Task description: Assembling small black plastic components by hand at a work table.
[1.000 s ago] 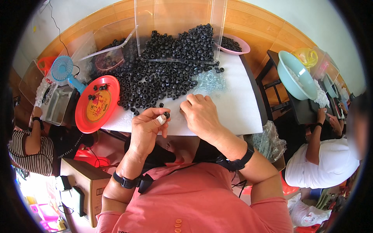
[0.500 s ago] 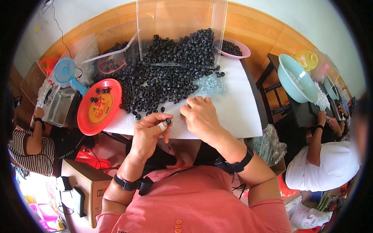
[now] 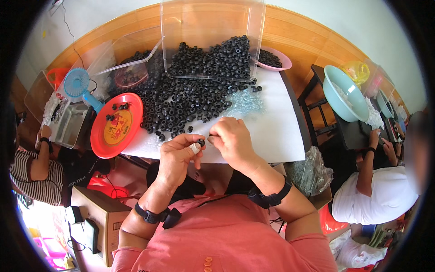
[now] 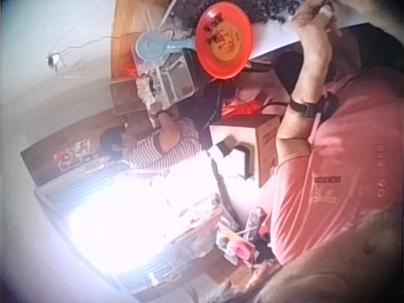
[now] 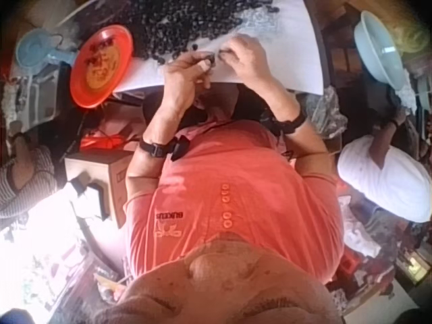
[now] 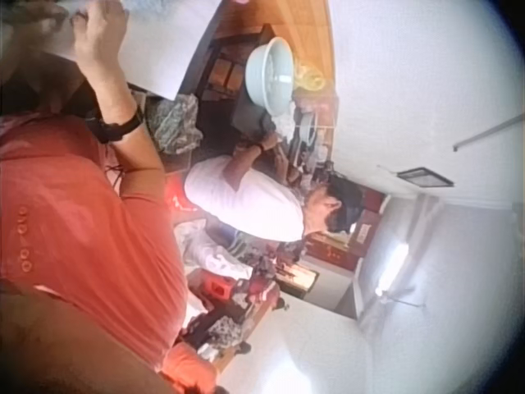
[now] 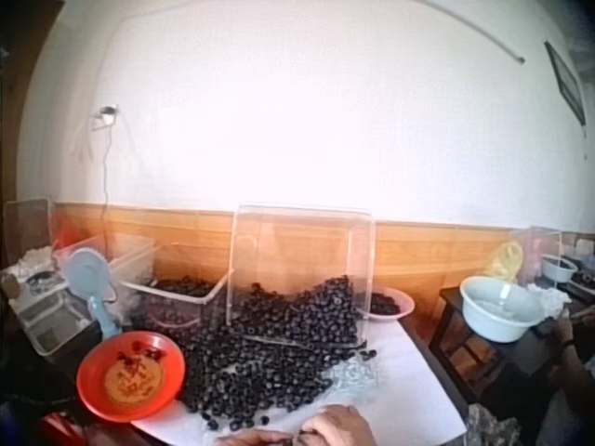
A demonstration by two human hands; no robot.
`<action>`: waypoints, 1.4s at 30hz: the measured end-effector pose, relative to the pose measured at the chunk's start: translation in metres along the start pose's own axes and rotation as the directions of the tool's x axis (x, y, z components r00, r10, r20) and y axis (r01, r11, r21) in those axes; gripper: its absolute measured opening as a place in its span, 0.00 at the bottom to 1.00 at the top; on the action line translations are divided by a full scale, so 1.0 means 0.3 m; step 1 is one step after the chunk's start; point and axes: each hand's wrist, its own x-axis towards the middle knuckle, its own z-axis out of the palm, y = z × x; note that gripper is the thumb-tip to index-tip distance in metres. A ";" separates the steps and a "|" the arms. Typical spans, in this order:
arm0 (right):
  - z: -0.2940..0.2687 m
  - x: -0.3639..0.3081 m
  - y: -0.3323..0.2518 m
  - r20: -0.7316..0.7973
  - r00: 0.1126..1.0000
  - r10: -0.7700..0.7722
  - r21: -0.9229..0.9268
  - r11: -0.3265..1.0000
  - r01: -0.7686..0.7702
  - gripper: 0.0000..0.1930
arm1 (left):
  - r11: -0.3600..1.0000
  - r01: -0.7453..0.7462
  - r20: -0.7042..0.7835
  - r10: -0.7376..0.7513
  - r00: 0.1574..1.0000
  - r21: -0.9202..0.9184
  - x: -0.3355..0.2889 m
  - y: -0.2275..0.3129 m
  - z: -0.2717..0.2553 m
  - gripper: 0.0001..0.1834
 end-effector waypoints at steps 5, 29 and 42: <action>-0.004 0.017 -0.045 0.100 0.935 0.341 0.592 0.734 -0.331 0.05 | 1.000 -0.005 -0.010 0.005 1.000 -0.011 -0.002 -0.004 -0.002 0.11; 0.048 0.002 -0.072 0.049 0.933 0.355 0.594 0.741 -0.313 0.04 | 0.998 -0.008 -0.078 0.004 0.997 -0.057 -0.002 -0.031 -0.013 0.08; 0.056 -0.011 -0.100 -0.005 0.914 0.405 0.658 0.690 -0.302 0.03 | 0.993 0.010 -0.063 -0.018 0.998 -0.114 -0.005 -0.019 -0.008 0.10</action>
